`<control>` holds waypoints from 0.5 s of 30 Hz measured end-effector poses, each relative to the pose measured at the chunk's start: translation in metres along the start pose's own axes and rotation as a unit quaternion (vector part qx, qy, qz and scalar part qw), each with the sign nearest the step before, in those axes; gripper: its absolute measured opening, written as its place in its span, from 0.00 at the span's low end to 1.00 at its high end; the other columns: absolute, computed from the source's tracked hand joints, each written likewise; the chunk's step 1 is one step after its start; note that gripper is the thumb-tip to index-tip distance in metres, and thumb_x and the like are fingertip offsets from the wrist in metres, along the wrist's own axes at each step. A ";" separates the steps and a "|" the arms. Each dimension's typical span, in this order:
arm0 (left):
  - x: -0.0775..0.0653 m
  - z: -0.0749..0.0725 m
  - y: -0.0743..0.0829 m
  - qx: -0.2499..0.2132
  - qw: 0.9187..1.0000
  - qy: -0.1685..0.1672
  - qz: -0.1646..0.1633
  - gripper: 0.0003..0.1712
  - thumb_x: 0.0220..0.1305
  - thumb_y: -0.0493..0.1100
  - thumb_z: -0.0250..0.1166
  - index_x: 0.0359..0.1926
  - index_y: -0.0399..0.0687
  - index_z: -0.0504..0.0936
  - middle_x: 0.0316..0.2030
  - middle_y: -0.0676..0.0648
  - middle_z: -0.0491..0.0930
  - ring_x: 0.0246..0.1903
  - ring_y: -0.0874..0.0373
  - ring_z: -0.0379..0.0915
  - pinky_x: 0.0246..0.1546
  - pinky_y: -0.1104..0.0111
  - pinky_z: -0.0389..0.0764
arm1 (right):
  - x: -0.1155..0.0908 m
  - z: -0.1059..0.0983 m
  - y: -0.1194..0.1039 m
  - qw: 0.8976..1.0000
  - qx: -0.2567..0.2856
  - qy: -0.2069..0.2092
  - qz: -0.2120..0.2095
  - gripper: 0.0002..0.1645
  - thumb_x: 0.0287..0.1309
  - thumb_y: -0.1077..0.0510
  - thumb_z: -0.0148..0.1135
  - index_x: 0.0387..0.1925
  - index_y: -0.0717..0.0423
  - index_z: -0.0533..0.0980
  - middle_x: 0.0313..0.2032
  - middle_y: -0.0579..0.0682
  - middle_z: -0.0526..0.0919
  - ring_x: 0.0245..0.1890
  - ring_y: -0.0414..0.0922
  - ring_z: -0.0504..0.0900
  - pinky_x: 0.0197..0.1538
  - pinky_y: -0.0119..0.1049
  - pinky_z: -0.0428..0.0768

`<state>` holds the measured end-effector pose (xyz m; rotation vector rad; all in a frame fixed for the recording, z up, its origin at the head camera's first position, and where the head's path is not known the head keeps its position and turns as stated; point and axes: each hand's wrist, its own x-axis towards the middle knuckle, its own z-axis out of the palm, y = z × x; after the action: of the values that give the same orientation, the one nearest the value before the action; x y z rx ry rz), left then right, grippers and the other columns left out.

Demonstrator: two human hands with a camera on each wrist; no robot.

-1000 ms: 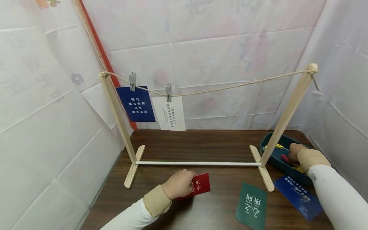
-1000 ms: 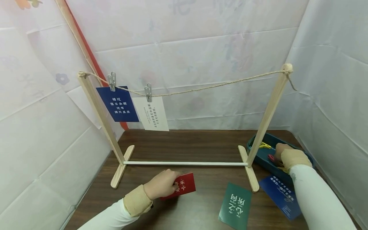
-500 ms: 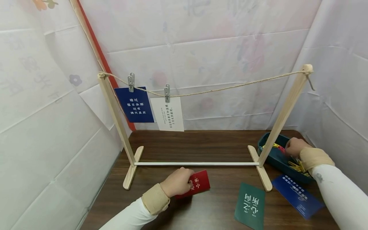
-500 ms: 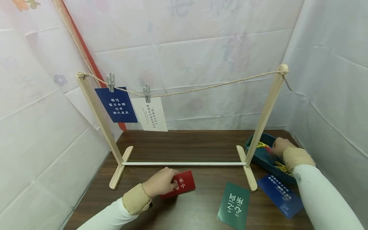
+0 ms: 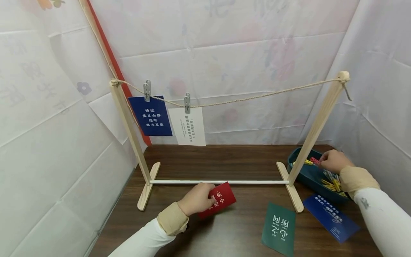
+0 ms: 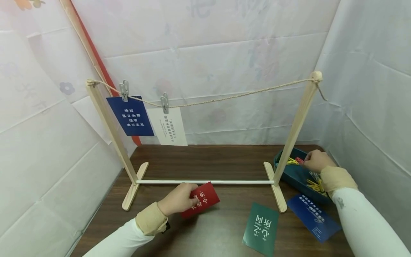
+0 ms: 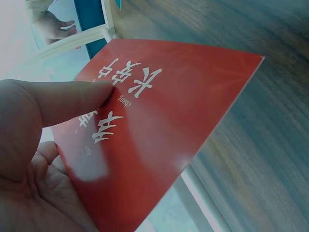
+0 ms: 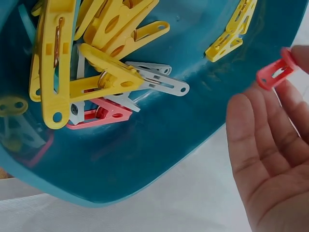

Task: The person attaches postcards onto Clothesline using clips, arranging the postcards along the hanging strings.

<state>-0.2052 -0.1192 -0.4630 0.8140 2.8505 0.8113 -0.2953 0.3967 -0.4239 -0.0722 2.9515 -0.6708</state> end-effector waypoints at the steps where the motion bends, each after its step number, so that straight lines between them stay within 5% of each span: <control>1: 0.000 0.000 0.000 -0.002 1.000 0.003 -0.001 0.08 0.54 0.38 0.68 0.37 0.45 0.82 0.25 0.58 0.77 0.24 0.68 0.72 0.25 0.74 0.75 | 0.000 0.000 -0.001 1.000 -0.001 0.002 0.001 0.15 0.55 0.52 0.64 0.30 0.62 0.79 0.25 0.51 0.79 0.24 0.47 0.73 0.25 0.39 0.72; 9: 0.004 -0.004 0.001 -0.015 0.999 0.027 -0.016 0.12 0.54 0.40 0.69 0.41 0.45 0.82 0.29 0.57 0.80 0.27 0.67 0.73 0.28 0.72 0.76 | -0.003 0.000 -0.006 0.999 -0.012 0.029 -0.023 0.24 0.62 0.50 0.56 0.42 0.70 0.77 0.28 0.53 0.81 0.26 0.48 0.77 0.29 0.44 0.76; 15: 0.006 -0.008 0.003 -0.054 0.997 0.051 -0.022 0.10 0.57 0.41 0.69 0.40 0.45 0.82 0.29 0.56 0.81 0.26 0.67 0.74 0.26 0.73 0.77 | -0.003 0.002 -0.005 0.998 -0.003 0.049 -0.041 0.27 0.56 0.56 0.64 0.48 0.77 0.73 0.35 0.64 0.81 0.32 0.55 0.80 0.36 0.52 0.78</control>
<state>-0.2103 -0.1181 -0.4547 0.7145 2.8698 1.0188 -0.2920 0.3917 -0.4235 -0.1659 3.0596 -0.6969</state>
